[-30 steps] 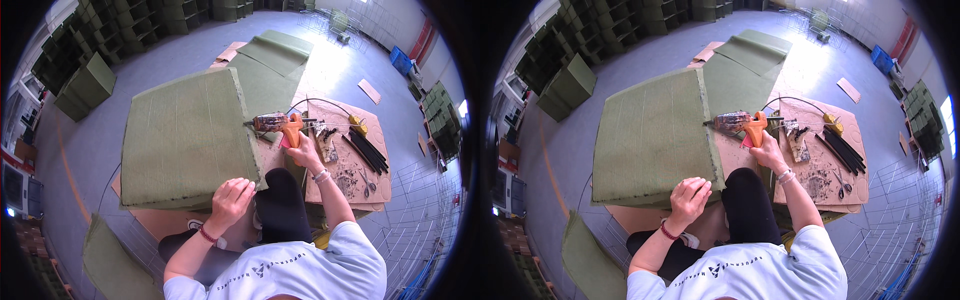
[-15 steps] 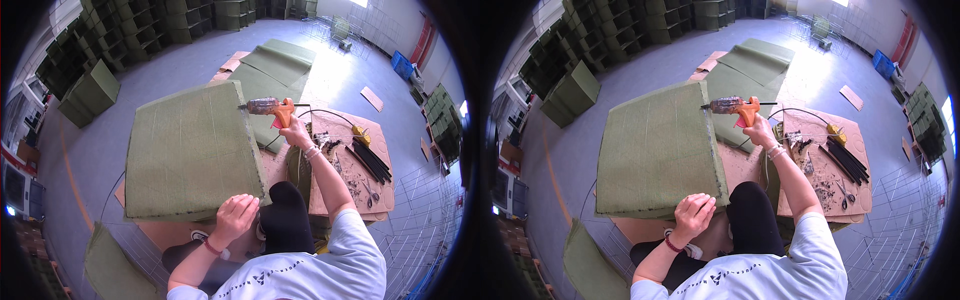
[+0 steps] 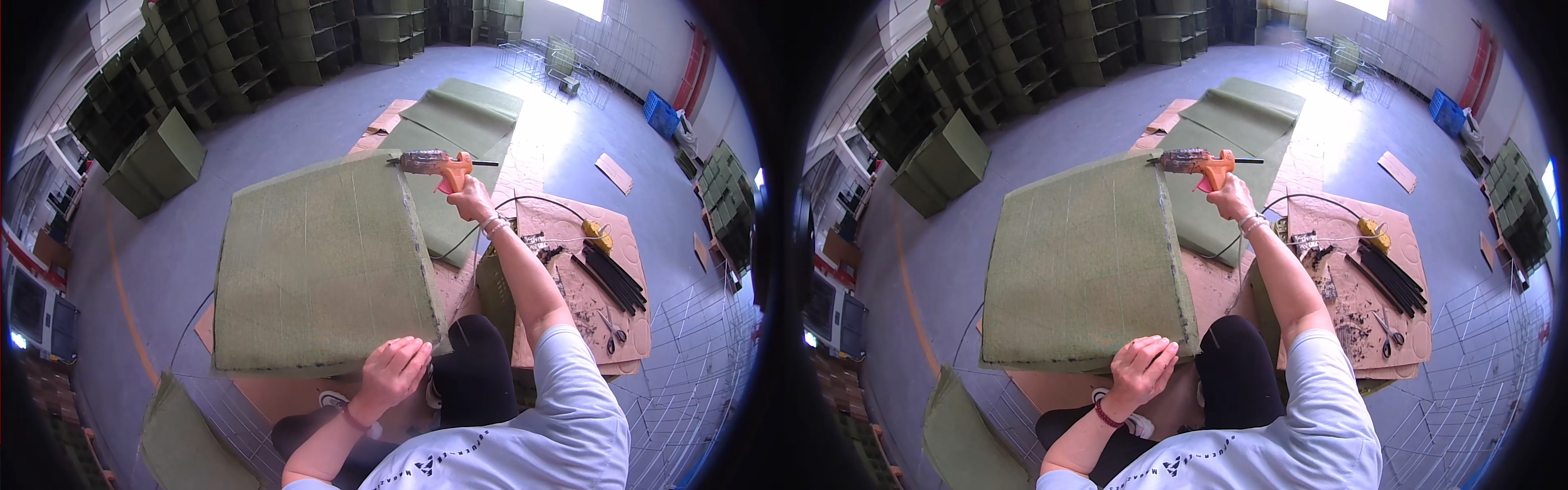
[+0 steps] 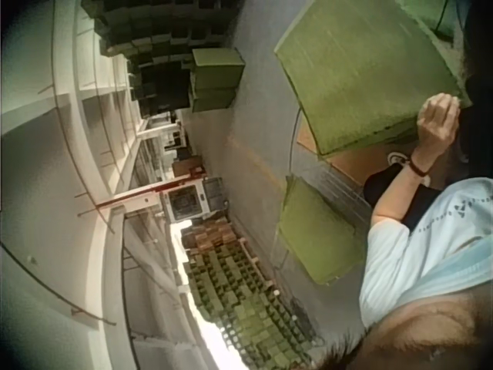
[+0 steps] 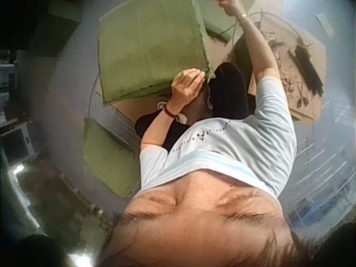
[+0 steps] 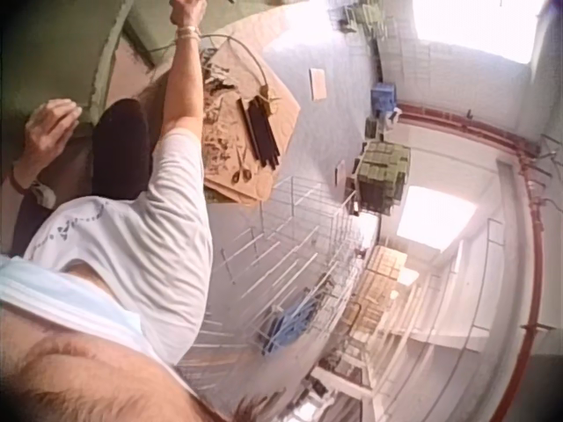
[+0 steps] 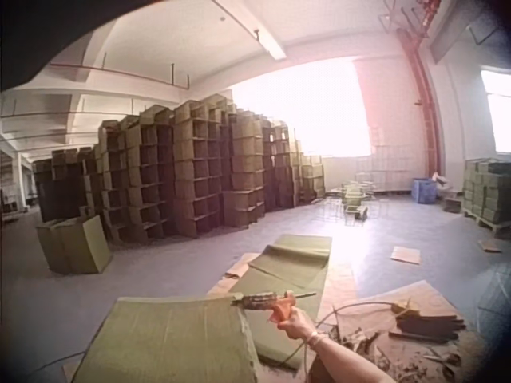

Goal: Use a hot glue gun to secure fabric over a foam-like cube structure in a manufacturing setting.

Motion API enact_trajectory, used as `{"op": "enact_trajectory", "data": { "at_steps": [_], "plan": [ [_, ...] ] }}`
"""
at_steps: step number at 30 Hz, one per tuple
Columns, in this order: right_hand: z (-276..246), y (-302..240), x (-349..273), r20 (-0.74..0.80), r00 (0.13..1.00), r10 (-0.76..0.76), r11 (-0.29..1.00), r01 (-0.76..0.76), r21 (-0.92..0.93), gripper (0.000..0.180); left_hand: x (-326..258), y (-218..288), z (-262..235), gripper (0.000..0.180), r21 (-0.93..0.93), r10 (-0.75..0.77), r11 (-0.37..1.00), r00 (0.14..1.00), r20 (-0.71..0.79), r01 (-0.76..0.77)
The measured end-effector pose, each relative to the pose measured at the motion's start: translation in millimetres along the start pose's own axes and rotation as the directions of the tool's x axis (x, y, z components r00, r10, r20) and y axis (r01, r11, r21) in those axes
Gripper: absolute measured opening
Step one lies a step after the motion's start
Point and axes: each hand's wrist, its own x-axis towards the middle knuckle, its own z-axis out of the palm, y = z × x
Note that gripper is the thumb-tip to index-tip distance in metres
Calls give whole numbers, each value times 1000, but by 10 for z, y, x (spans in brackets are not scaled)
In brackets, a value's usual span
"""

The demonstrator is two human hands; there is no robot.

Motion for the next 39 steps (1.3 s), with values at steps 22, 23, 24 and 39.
{"op": "enact_trajectory", "data": {
  "at_steps": [22,23,24,39],
  "plan": [
    [-504,197,-947,136,989,-58,998,55,24,43,7,32,-31,21,-5,-16,1000,1000,-25,16],
    [-546,218,-1037,143,986,-88,996,83,43,43,7,33,-29,21,-6,-16,1000,1000,-23,16],
    [-565,239,-1128,144,986,-88,996,83,40,43,3,35,-28,21,-8,-15,1000,1000,-21,15],
    [-940,331,-2579,207,973,-105,984,71,165,40,-48,20,-28,18,-60,-21,998,999,-38,19]
  ]
}}
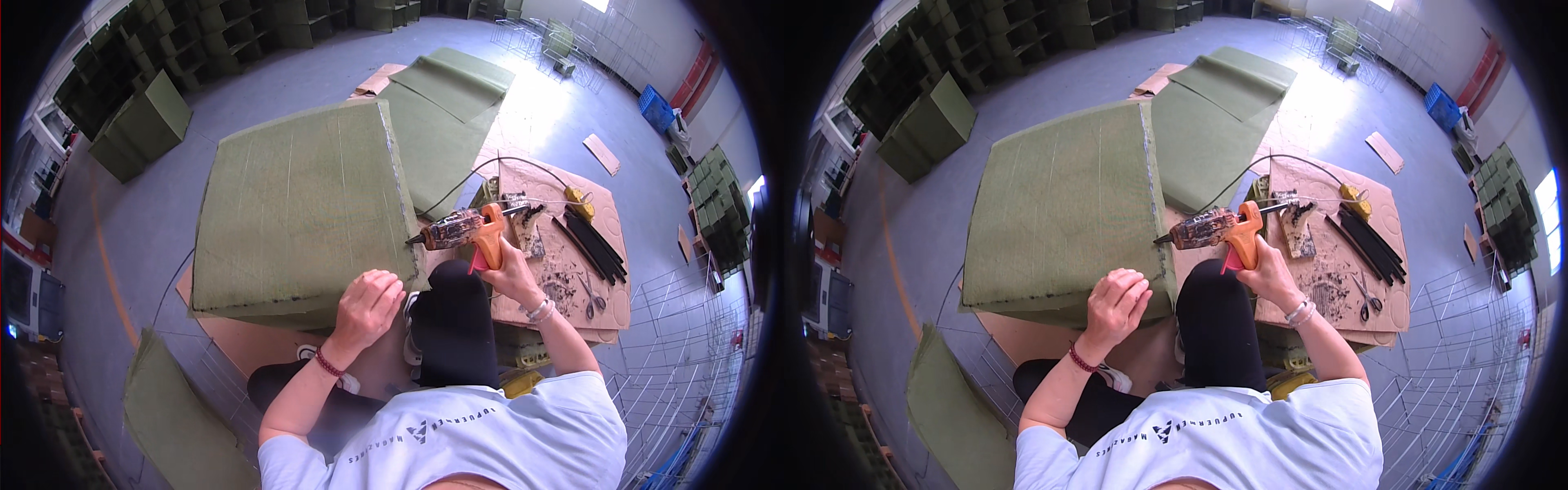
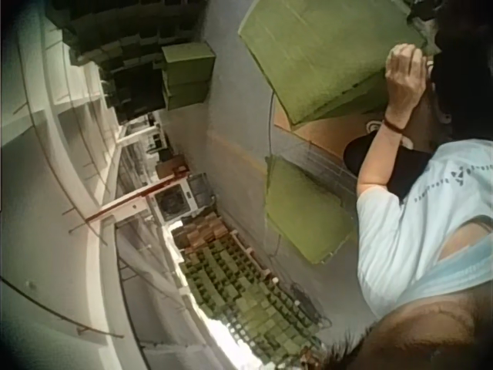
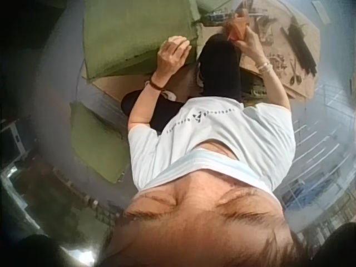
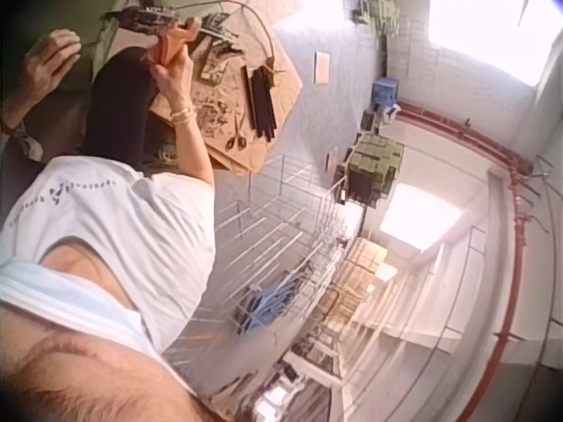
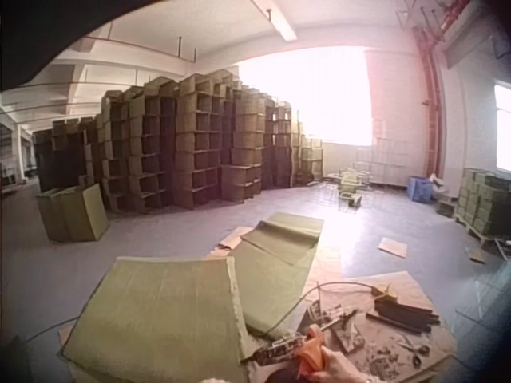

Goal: Use a hot glue gun to secure fabric over a foam-like cube structure in a manufacturing setting.

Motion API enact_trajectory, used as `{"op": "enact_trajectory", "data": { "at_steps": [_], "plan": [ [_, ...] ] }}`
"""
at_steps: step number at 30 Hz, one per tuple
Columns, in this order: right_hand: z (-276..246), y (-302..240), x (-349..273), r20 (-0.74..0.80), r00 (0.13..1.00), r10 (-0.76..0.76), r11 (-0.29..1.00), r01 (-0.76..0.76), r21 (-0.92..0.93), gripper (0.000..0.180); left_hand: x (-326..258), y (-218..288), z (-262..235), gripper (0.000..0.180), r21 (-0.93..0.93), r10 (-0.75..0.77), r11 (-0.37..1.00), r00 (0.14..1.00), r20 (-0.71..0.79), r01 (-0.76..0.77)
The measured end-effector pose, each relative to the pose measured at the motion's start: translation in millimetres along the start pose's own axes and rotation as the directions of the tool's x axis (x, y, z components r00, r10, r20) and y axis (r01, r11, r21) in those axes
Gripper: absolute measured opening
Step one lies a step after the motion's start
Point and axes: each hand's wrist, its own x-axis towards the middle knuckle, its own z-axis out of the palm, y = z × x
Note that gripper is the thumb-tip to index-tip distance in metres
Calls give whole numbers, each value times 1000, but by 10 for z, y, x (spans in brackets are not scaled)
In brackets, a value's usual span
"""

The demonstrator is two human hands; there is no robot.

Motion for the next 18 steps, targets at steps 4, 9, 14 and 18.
{"op": "enact_trajectory", "data": {
  "at_steps": [4,9,14,18],
  "plan": [
    [-26,41,-259,4,999,-36,999,36,2,43,-23,-9,23,19,-11,6,1000,1000,-20,-6],
    [-2,14,-395,-21,998,-54,998,54,-12,42,-10,-21,21,20,-9,28,1000,999,-18,-28],
    [45,3,-198,-23,999,44,998,-43,35,42,-15,-10,14,20,-6,28,1000,999,-22,-28],
    [103,-30,81,-90,996,-28,999,25,-28,38,-26,-22,7,20,-12,15,1000,1000,-18,-15]
  ]
}}
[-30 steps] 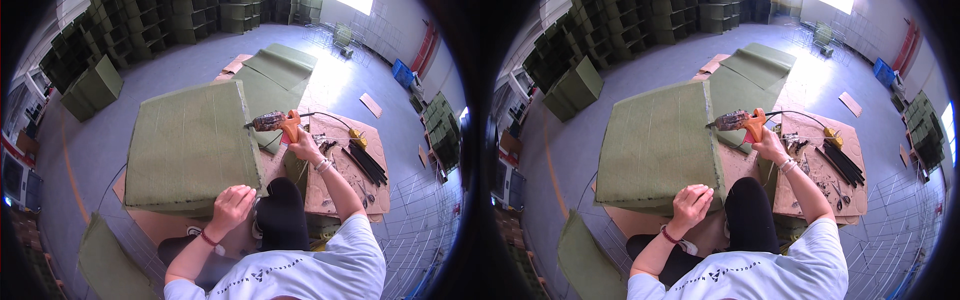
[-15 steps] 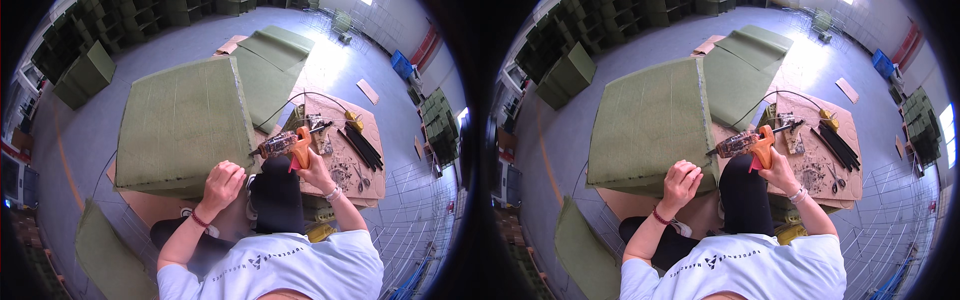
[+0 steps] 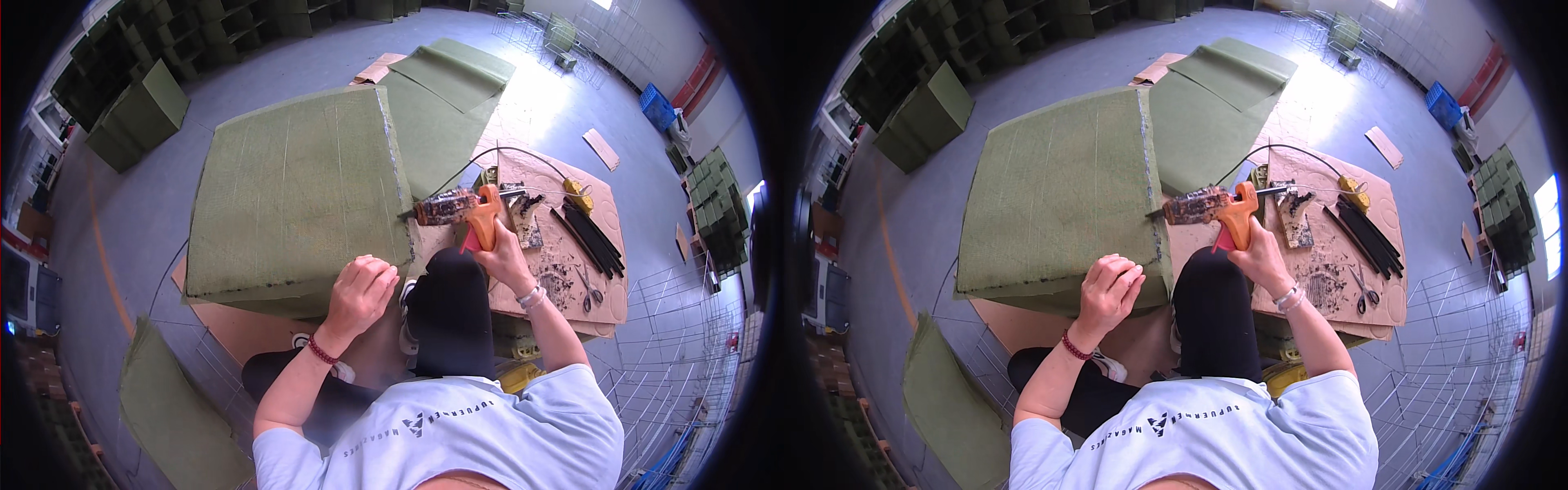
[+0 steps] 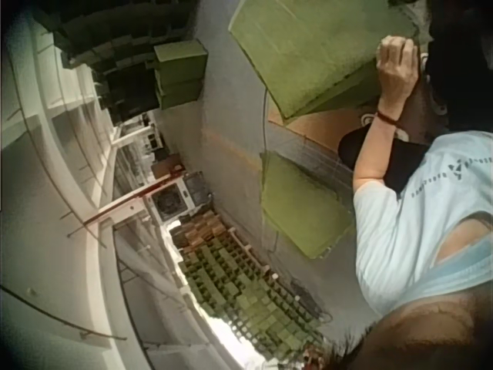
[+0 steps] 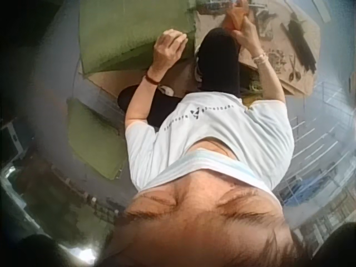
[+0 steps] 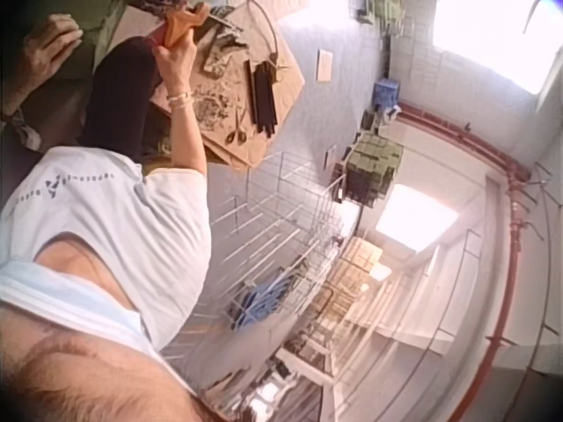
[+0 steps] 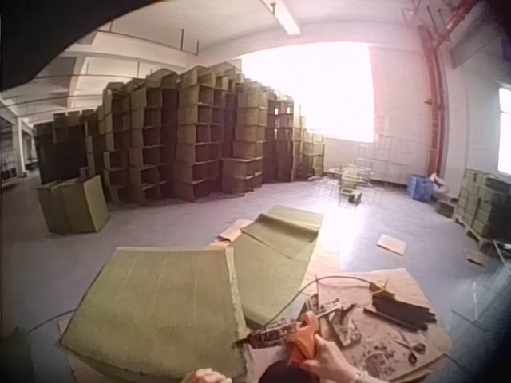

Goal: Use a hot glue gun to secure fabric over a foam-like cube structure in a manufacturing setting.

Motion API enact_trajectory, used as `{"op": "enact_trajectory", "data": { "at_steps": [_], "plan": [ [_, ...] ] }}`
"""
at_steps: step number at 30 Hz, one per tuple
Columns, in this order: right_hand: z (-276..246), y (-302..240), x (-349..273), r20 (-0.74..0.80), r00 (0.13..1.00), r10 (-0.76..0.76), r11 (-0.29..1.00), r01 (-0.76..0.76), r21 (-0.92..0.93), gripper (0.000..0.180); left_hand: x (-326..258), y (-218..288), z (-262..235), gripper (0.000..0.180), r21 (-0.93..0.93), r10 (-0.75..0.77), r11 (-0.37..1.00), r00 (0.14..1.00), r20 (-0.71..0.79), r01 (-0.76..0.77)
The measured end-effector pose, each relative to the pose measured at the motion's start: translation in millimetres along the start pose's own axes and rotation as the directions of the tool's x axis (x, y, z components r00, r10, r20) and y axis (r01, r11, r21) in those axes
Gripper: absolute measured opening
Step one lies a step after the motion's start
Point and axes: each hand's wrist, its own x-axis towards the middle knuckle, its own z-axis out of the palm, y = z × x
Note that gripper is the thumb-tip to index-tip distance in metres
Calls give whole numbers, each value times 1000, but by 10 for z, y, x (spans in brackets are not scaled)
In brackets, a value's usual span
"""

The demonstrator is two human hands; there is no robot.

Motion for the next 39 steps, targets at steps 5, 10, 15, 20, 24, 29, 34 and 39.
{"op": "enact_trajectory", "data": {
  "at_steps": [5,10,15,20,24,29,34,39],
  "plan": [
    [136,63,292,-15,1000,24,999,-24,-26,36,-9,-7,-7,19,0,-1,1000,1000,-6,1],
    [140,366,549,-110,991,80,997,-78,28,35,-9,0,14,19,-3,10,1000,1000,1,-10],
    [-274,944,220,-208,923,324,832,-174,527,19,11,-7,41,19,-16,21,1000,1000,-1,-21],
    [-510,1836,-424,-416,701,579,770,-303,561,20,-38,-30,26,19,5,14,1000,1000,11,-14],
    [-391,2124,-568,-481,596,643,765,-472,438,34,-71,-31,34,19,40,11,999,1000,-10,-11],
    [-149,2306,-414,-570,600,561,825,-460,327,44,-15,3,61,18,43,17,999,1000,-11,-16],
    [103,1867,-174,-668,569,480,876,-352,330,57,-61,-11,28,18,45,9,999,1000,-4,-9],
    [2,2139,-85,-536,668,517,821,-563,91,70,-36,-8,57,17,31,22,999,1000,-2,-22]
  ]
}}
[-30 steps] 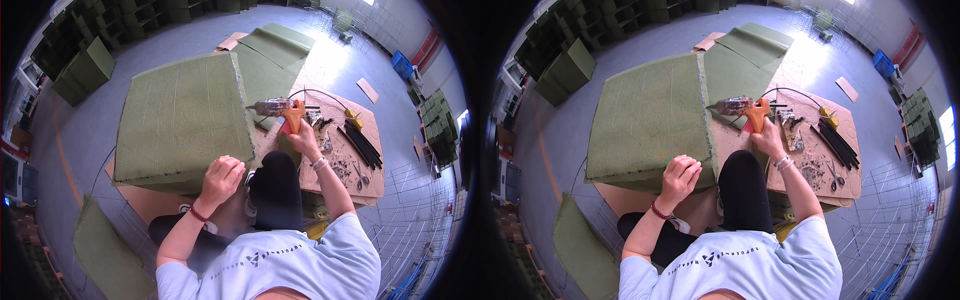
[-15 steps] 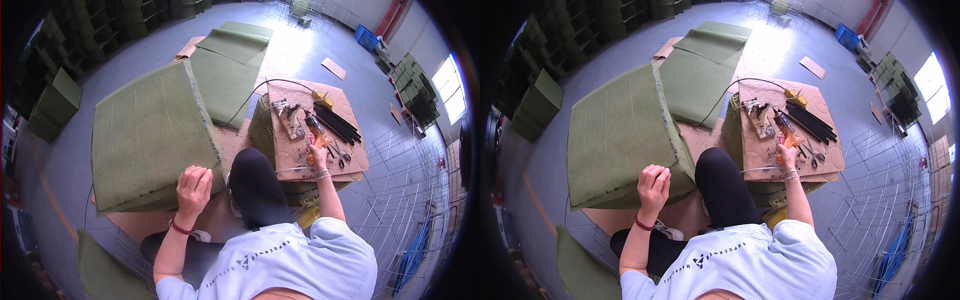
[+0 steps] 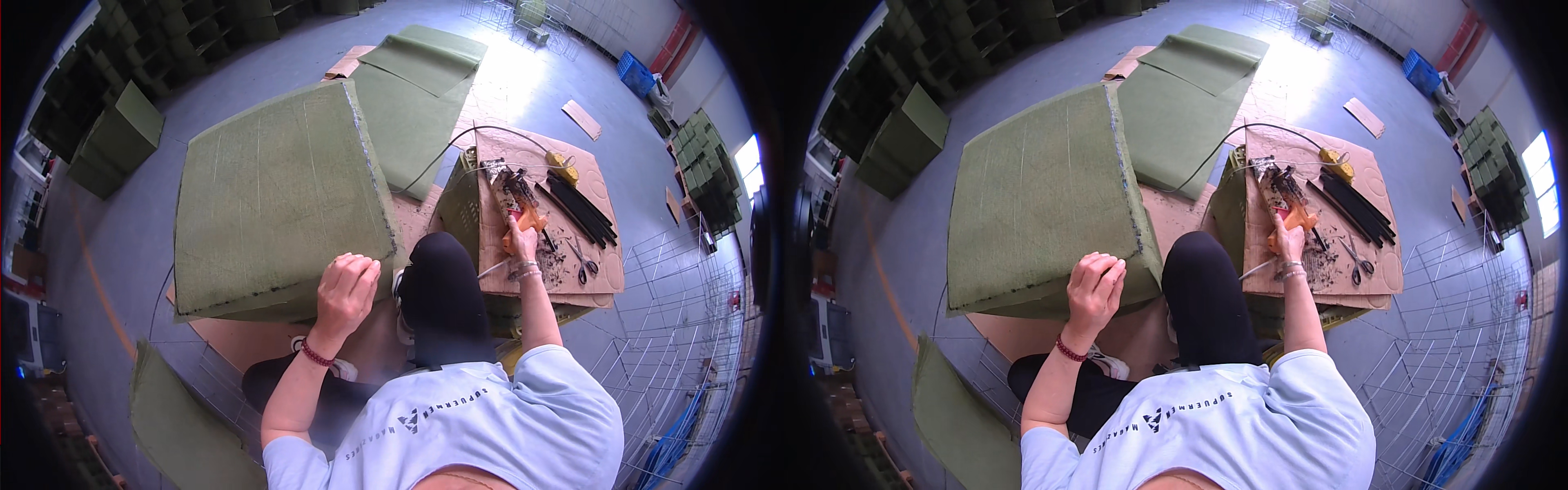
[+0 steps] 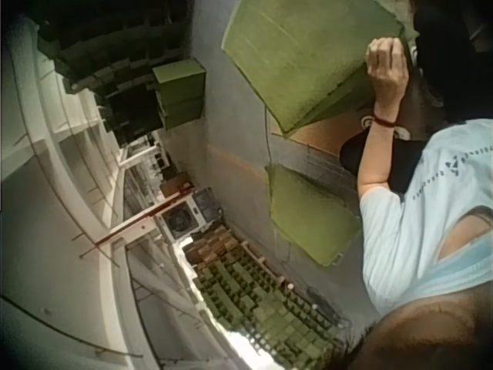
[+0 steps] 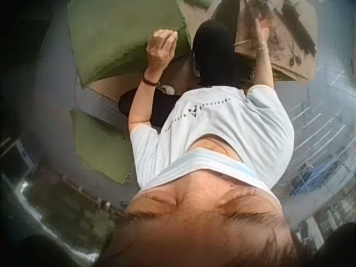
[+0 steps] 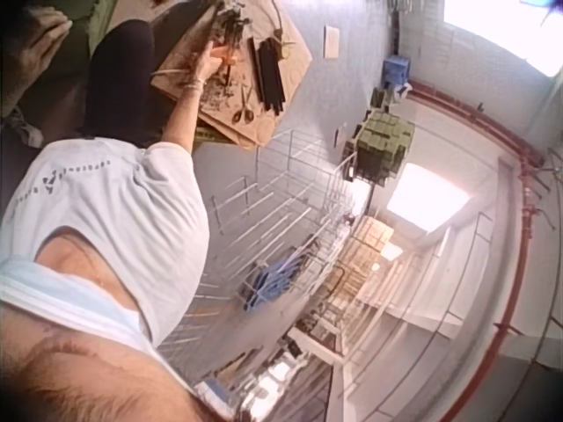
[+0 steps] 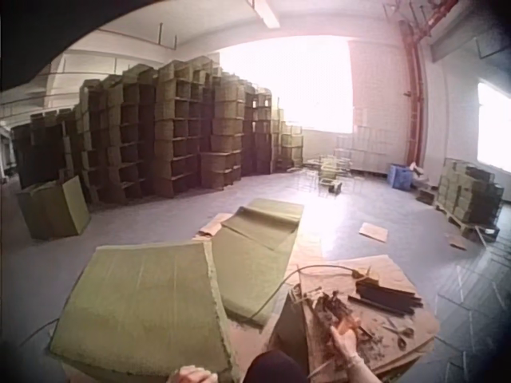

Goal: Use a hot glue gun to secure fabric over a foam-like cube structure in a manufacturing setting.

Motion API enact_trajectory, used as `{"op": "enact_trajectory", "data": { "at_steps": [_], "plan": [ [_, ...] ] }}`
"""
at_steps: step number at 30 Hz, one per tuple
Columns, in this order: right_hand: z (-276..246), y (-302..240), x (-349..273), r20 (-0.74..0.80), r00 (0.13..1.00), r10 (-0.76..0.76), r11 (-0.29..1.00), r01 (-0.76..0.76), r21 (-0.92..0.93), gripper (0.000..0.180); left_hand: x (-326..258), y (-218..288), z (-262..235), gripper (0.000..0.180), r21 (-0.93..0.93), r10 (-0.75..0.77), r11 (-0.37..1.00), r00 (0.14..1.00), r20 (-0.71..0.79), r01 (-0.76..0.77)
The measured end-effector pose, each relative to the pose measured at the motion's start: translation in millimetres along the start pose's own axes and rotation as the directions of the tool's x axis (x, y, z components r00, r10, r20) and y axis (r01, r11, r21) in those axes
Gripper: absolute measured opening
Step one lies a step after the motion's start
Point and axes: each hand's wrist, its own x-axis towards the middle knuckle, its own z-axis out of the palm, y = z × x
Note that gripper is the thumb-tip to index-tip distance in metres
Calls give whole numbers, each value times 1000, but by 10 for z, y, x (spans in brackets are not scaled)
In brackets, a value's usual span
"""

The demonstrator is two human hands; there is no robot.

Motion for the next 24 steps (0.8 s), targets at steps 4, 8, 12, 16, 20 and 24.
{"op": "enact_trajectory", "data": {
  "at_steps": [4,8,12,16,20,24],
  "plan": [
    [-360,-664,-330,99,989,-105,779,144,-610,62,-22,-1,-16,19,3,-15,1000,1000,-10,15],
    [-249,-1498,-755,444,813,-376,888,180,422,46,-23,1,-28,19,-11,-10,1000,1000,-4,10],
    [76,-1977,-1439,828,321,-460,692,-455,561,33,-28,-7,-9,20,9,-12,1000,1000,-2,12],
    [249,-2115,-1591,750,337,-569,628,-411,661,29,-14,-4,-7,20,3,-14,1000,1000,3,14],
    [294,-2168,-1739,718,421,-554,500,-521,692,20,-8,-11,-36,21,18,-9,1000,1000,10,9],
    [334,-2148,-1829,708,439,-553,399,-607,688,17,-33,-15,-45,20,13,-8,1000,1000,-8,8]
  ]
}}
